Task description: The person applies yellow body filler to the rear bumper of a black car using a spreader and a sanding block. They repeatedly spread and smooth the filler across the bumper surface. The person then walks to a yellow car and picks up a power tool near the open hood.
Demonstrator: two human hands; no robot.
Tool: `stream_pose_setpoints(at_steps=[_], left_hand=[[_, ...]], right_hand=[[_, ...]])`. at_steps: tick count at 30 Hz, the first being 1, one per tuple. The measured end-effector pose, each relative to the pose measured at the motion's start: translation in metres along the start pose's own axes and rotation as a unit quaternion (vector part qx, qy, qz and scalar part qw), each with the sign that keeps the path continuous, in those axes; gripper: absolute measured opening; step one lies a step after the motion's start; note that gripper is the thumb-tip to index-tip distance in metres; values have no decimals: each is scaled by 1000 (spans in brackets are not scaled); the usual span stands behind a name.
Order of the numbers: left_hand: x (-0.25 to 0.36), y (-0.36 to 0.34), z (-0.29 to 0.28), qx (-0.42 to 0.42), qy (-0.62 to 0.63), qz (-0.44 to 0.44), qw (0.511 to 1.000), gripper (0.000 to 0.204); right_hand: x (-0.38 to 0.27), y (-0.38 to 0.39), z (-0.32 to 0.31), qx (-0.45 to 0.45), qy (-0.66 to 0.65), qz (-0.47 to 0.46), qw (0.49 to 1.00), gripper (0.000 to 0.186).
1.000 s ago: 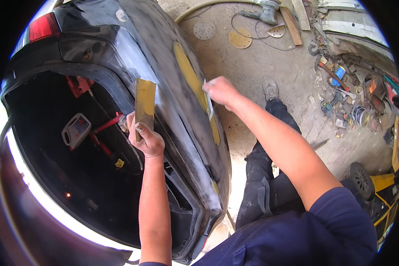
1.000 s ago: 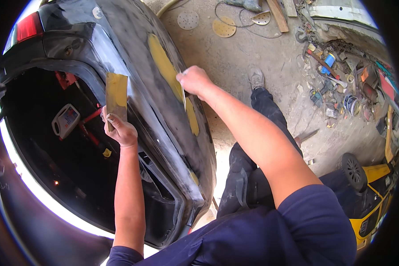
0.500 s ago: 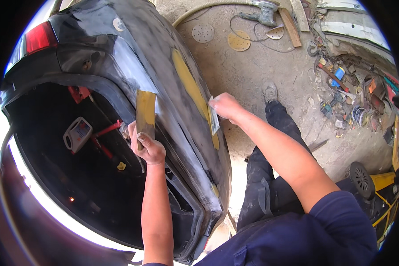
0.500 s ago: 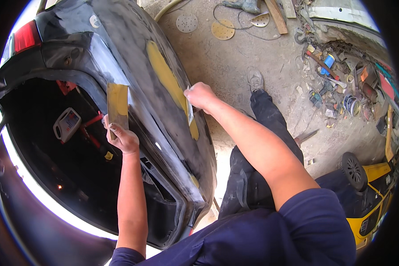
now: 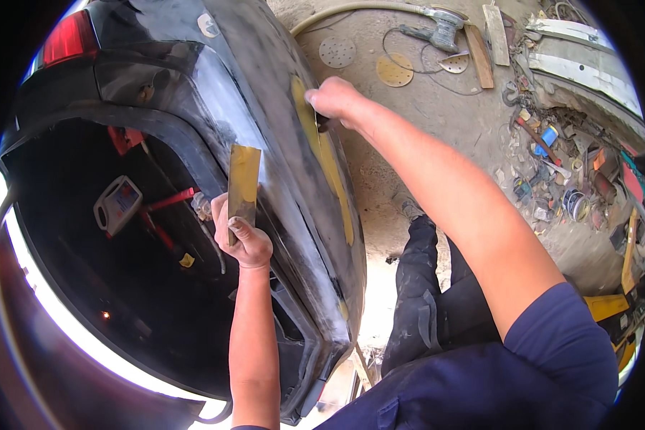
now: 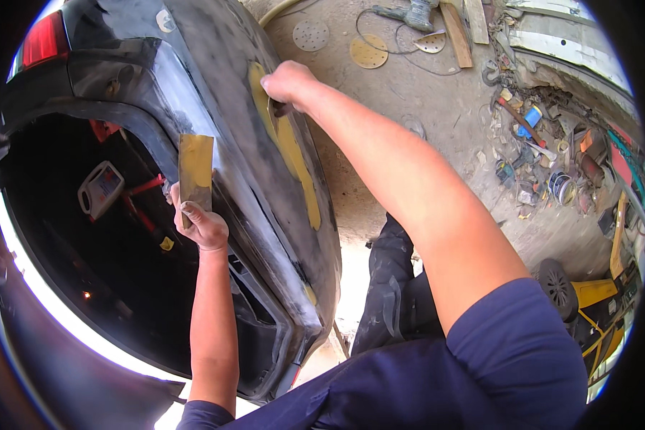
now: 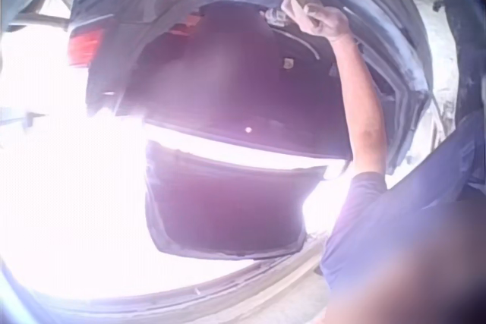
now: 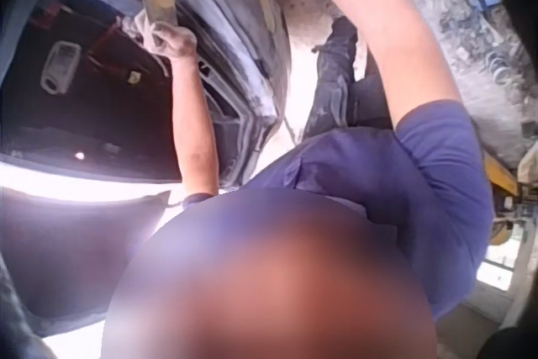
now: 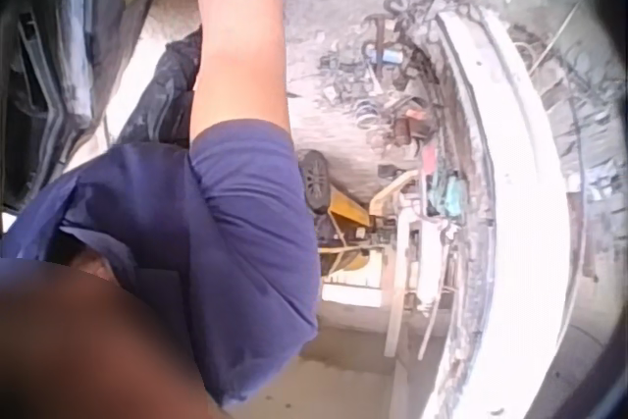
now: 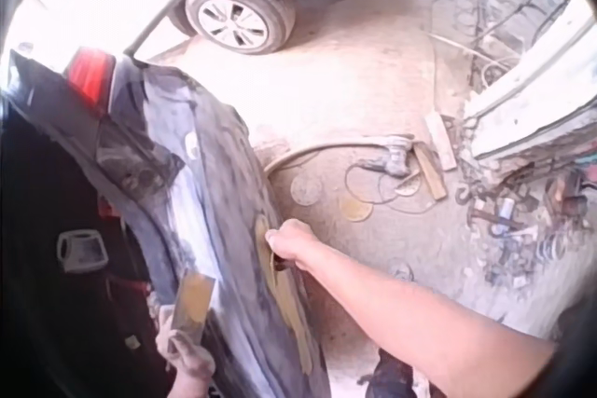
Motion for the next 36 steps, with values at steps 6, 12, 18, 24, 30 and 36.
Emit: stream_pose_setpoints(at_steps=[6, 12, 18, 24, 30, 36], left_hand=[[-1, 0, 2, -2, 1, -6, 1000, 72], [-2, 3, 2, 1, 1, -17, 1000, 74], [-9, 8, 3, 4, 21, -38, 999, 76], [-17, 13, 5, -5, 45, -48, 998, 76], [-20, 14, 5, -7, 88, -53, 995, 71], [-20, 15, 6, -17, 127, -54, 990, 68]], right_hand=[[-58, -30, 5, -12, -36, -97, 995, 39], [-94, -28, -36, 17, 111, -296, 949, 30], [-7, 7, -48, 26, 211, -300, 930, 34], [35, 38, -23, 22, 109, -376, 920, 34], [81, 80, -27, 12, 127, -366, 922, 37], [161, 122, -32, 1, 114, -335, 935, 44]])
Point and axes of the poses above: each hand's wrist, its own y-axis away from the middle knuckle, its own z-axis out of the palm, x = y × z, the point moved 6 cm from there along -y, towards the middle knuckle, and after that the axes turned 13 degrees about -y, right-handed, at the moved point
